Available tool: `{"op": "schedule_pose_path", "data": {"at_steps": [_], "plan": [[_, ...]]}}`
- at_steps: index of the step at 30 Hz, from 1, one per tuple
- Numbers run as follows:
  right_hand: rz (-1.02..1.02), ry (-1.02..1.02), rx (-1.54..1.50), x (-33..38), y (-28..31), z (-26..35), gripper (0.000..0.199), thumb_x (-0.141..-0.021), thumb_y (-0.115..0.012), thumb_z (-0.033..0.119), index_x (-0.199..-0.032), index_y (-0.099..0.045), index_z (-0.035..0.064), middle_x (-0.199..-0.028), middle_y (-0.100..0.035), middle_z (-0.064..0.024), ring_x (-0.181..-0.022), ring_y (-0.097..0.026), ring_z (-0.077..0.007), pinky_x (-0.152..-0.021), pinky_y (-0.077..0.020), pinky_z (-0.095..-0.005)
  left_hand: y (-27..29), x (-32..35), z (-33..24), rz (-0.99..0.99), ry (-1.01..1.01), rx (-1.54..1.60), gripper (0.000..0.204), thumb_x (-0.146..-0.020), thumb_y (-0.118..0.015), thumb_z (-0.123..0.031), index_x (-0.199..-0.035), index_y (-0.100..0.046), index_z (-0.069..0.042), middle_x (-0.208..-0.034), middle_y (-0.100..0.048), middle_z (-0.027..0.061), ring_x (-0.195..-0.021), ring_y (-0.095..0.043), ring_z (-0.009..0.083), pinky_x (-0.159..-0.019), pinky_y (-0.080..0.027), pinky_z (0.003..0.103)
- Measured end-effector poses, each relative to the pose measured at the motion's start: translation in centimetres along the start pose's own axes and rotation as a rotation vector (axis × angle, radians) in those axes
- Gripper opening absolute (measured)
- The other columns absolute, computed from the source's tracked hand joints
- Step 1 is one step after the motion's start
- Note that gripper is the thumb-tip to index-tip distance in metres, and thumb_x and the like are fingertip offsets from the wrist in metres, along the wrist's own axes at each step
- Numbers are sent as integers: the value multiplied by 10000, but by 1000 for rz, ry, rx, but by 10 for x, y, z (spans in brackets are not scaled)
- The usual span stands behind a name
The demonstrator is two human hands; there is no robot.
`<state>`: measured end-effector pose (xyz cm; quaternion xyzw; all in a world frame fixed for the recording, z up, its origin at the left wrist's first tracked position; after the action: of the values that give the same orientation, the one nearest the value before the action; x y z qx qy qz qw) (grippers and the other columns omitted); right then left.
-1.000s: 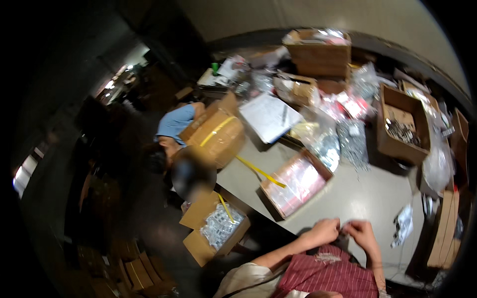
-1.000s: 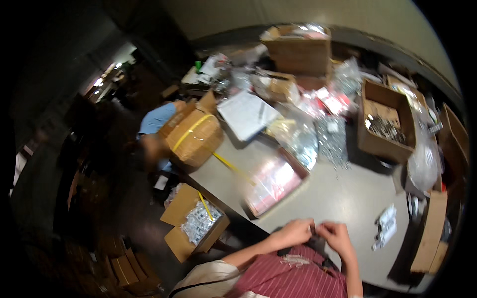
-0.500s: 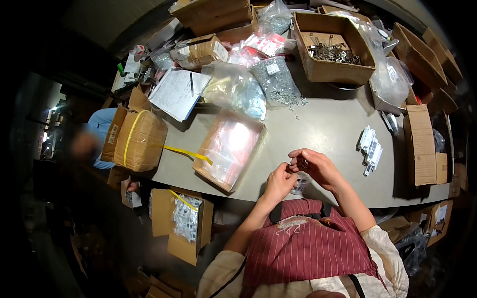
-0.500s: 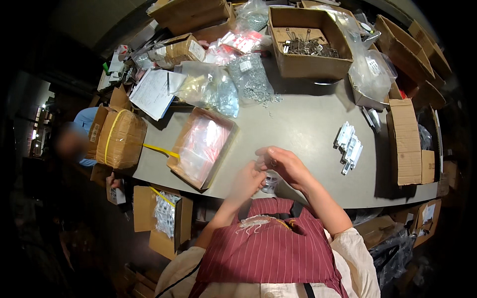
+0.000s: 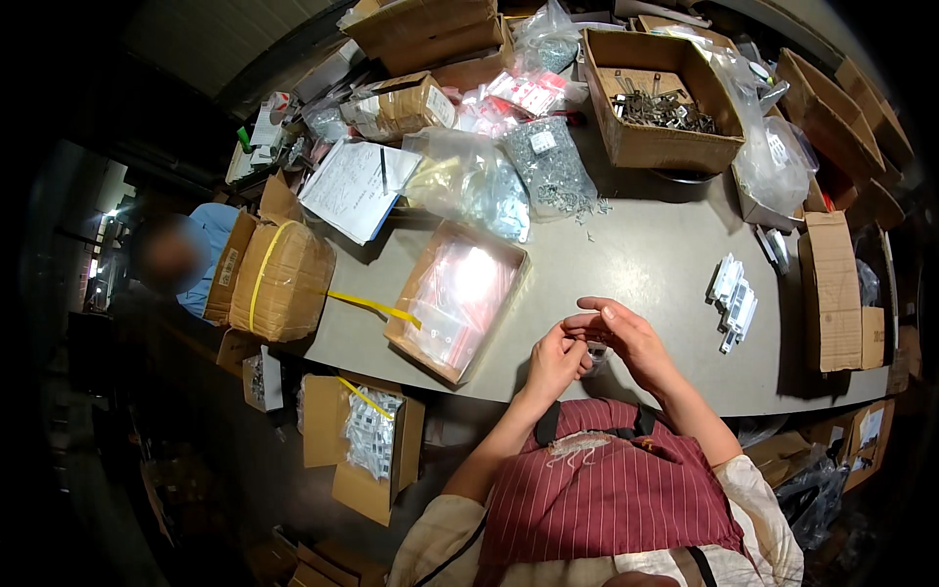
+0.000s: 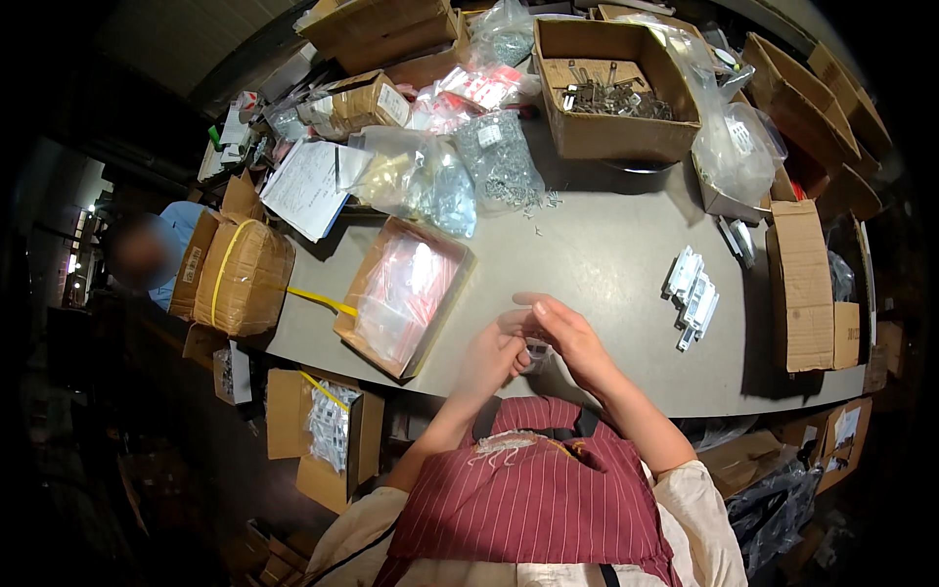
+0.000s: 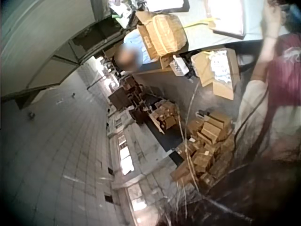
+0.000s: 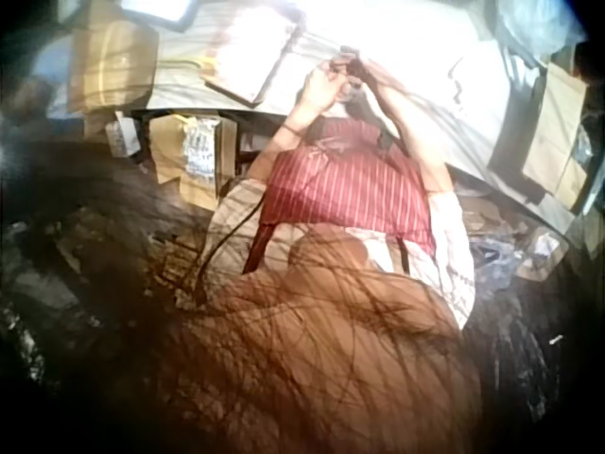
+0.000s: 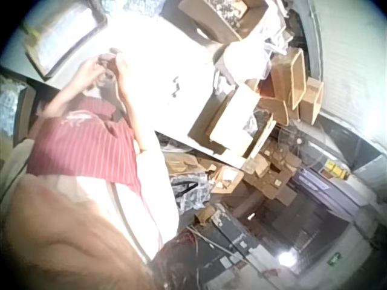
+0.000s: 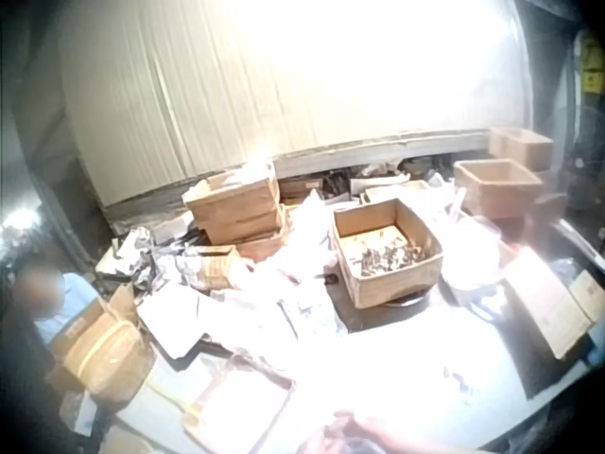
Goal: The person stands at a cluttered workbench in a warehouse and assembles small metal hardware components. They pick up individual metal pieces from a box and the table, fit them together by hand, and place the assembled units into a cardboard box.
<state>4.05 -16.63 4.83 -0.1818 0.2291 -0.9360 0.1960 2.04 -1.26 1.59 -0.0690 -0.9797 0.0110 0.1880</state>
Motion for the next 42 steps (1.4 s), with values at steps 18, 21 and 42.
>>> {"op": "schedule_pose_path", "data": {"at_steps": [18, 21, 42], "plan": [[100, 513, 1112, 18, -1, 33, 344, -786, -722, 199, -1097, -670, 60, -1339, -586, -164, -1281, -533, -352, -1139, -345, -500, 5, 13, -9, 26, -31, 89, 155, -954, -520, -24, -1064, -623, 11, -701, -642, 24, -567, -550, 55, -501, -438, 219], [187, 560, 1426, 23, -2, 17, 294, -741, -717, 132, -1018, -674, 41, -1174, -653, -152, -1135, -599, -367, -1113, -364, -533, 8, 1, 15, 141, -22, 107, 182, -942, -574, -69, -1099, -660, -34, -724, -594, -22, -620, -527, 45, -542, -432, 215], [-107, 598, 1080, 21, 14, 1, 117, -786, -713, -6, -878, -640, -1, -880, -662, -137, -819, -638, -318, -764, -504, -383, 8, -3, 42, -94, -393, 48, 160, -979, -648, -105, -1072, -698, 16, -940, -709, 52, -816, -640, 93, -755, -537, 269]]}}
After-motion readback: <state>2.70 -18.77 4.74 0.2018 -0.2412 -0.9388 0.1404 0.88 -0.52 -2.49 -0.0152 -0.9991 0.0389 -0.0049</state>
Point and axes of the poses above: each hand's wrist, its own x-axis away from the middle knuckle, its own y-axis out of the back of the hand, z = x × y, the point moved 3 cm from there along -x, towards the middle knuckle
